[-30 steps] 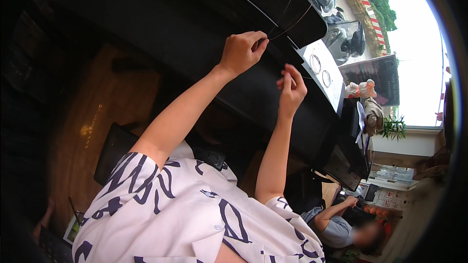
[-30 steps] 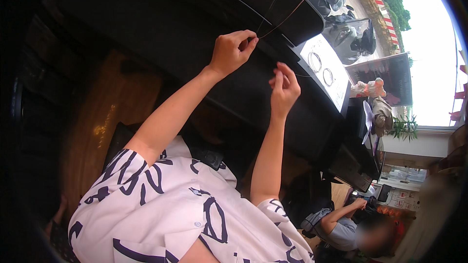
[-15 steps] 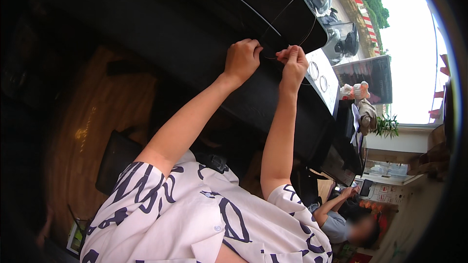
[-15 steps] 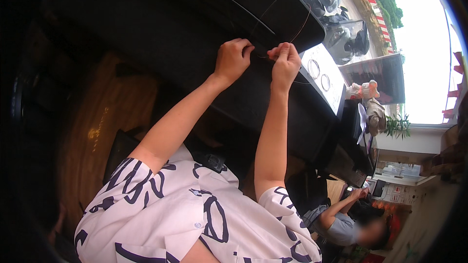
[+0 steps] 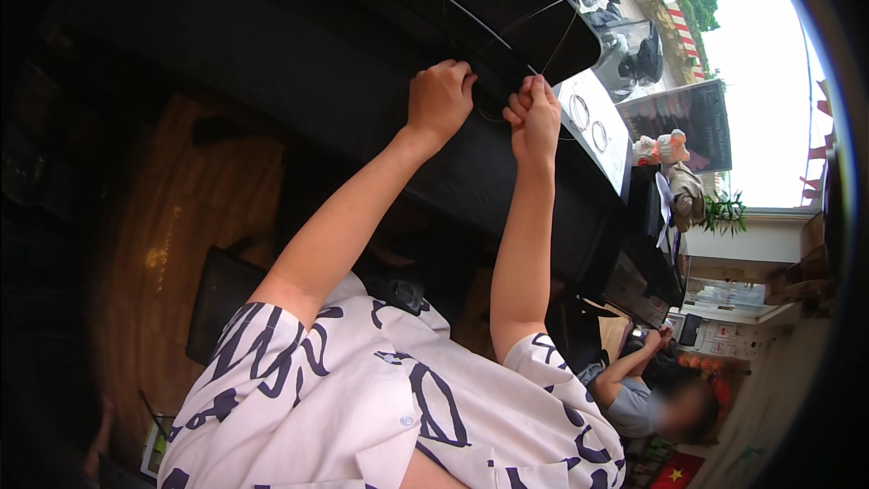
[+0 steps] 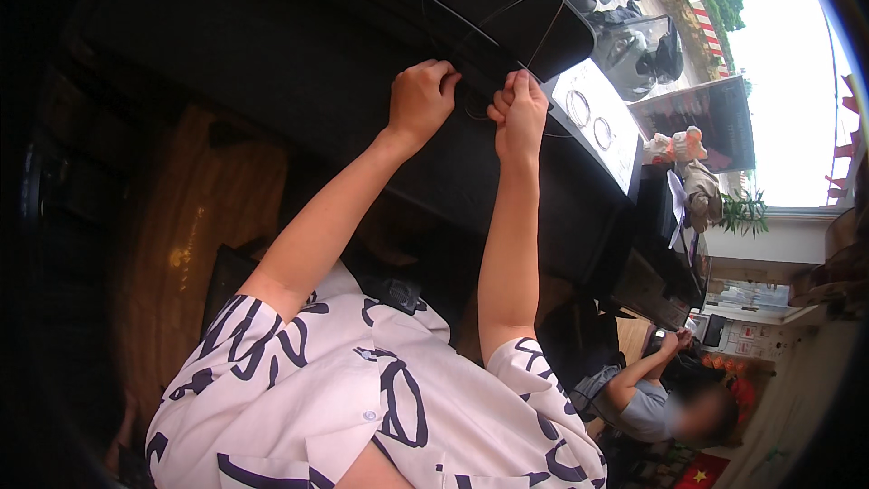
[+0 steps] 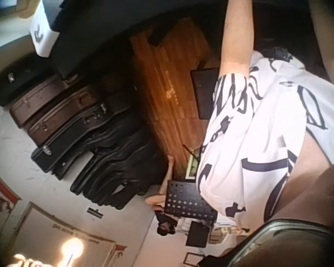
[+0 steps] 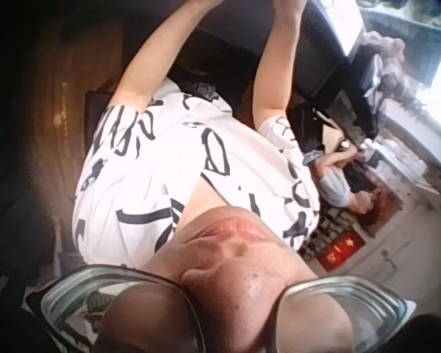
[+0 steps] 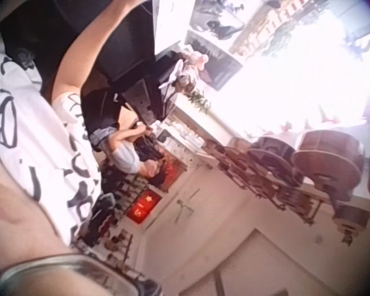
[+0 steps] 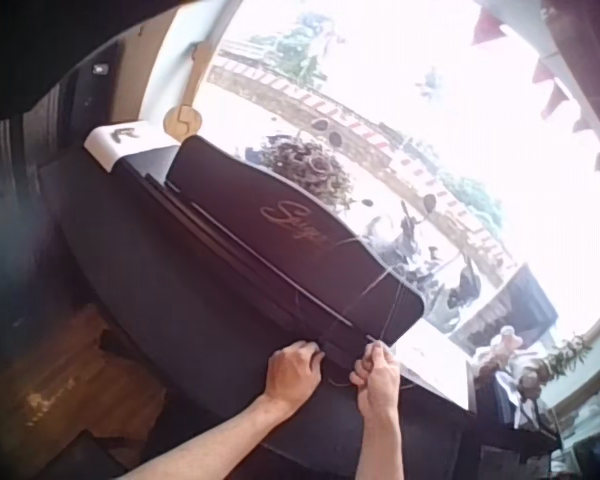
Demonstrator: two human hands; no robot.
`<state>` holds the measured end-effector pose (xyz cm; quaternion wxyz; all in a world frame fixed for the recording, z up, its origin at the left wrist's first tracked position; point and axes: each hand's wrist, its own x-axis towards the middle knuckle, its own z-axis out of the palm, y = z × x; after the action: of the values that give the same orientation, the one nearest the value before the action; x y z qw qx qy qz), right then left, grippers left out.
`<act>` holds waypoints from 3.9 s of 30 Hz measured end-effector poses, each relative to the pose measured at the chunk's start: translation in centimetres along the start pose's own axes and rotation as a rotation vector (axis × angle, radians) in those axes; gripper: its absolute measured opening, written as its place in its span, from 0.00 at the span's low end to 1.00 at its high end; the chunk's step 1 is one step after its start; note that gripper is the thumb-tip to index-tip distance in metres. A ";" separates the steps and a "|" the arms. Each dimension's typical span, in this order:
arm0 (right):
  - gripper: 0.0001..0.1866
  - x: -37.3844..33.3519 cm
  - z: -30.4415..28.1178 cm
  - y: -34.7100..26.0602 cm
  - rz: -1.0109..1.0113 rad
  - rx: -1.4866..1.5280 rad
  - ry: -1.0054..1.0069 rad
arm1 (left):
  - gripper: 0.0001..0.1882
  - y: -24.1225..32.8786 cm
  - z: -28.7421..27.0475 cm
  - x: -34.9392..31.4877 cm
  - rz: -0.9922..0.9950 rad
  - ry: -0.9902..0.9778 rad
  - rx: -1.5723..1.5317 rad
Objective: The person ties thin, light-colored strings into loops and knots by hand. They manipulate the strings, forming circular shapes and securing them with knots, occasionally placing the tied loops on a black surface. The task involves repetitive handling of the string material to create small, looped objects.
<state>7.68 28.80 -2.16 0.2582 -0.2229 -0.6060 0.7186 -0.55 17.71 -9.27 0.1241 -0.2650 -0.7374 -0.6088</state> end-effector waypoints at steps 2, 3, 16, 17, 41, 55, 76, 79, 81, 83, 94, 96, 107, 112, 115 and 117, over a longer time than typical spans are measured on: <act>0.16 -0.5 -0.2 0.6 0.055 0.019 -0.016 | 0.04 -0.1 0.0 0.0 0.008 0.006 -0.006; 0.16 -0.7 -0.3 0.8 0.093 0.030 -0.039 | 0.04 -0.2 0.0 0.1 0.021 0.009 -0.012; 0.17 -2.1 -2.1 3.5 -0.261 -0.396 0.108 | 0.04 0.1 0.2 -0.3 0.149 0.027 0.280; 0.17 -2.3 -2.3 3.7 -0.292 -0.564 0.138 | 0.04 0.1 0.2 -0.2 0.150 0.024 0.279; 0.07 -1.4 -1.6 3.5 -0.448 -0.817 0.169 | 0.07 -0.2 -0.5 0.1 0.032 0.071 -0.033; 0.08 -0.4 -0.5 2.6 -0.576 -0.858 -0.032 | 0.11 0.2 -1.1 0.0 0.064 -0.102 -0.260; 0.06 -0.2 -0.5 2.3 -0.470 -0.814 0.004 | 0.04 -0.7 0.1 0.0 0.268 -0.054 0.175; 0.07 -0.2 -0.8 2.1 -0.426 -0.804 0.038 | 0.03 -0.7 -0.1 -0.1 0.257 -0.059 0.150; 0.08 -0.2 -0.9 2.0 -0.403 -0.784 0.039 | 0.02 -0.5 -0.1 0.0 0.197 -0.026 0.084; 0.09 -0.2 -1.1 2.0 -0.390 -0.760 0.033 | 0.02 -0.3 -0.2 0.0 0.153 -0.014 0.035; 0.12 -0.5 -1.5 3.1 -0.180 -0.384 -0.012 | 0.06 -0.3 -0.5 -0.1 0.256 -0.146 0.117; 0.12 -0.6 -1.4 3.1 -0.170 -0.400 -0.023 | 0.06 -0.3 -0.5 -0.1 0.247 -0.156 0.127; 0.10 -0.5 -1.2 3.1 -0.317 -0.596 0.070 | 0.02 -0.5 -0.2 -0.2 0.258 -0.110 0.164; 0.09 -0.9 -1.0 3.2 -0.320 -0.592 0.069 | 0.03 -0.5 -0.1 -0.1 0.229 -0.041 0.152; 0.09 -1.1 -0.8 3.3 -0.319 -0.536 0.043 | 0.03 -0.4 0.0 -0.2 0.215 -0.016 0.140; 0.09 -1.3 -0.6 3.2 -0.319 -0.521 0.039 | 0.03 -0.5 0.0 -0.2 0.225 -0.008 0.147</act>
<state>8.71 28.03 -5.44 0.3138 -0.1973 -0.7921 0.4849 -0.61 17.62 -9.77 0.2078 -0.3387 -0.7461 -0.5343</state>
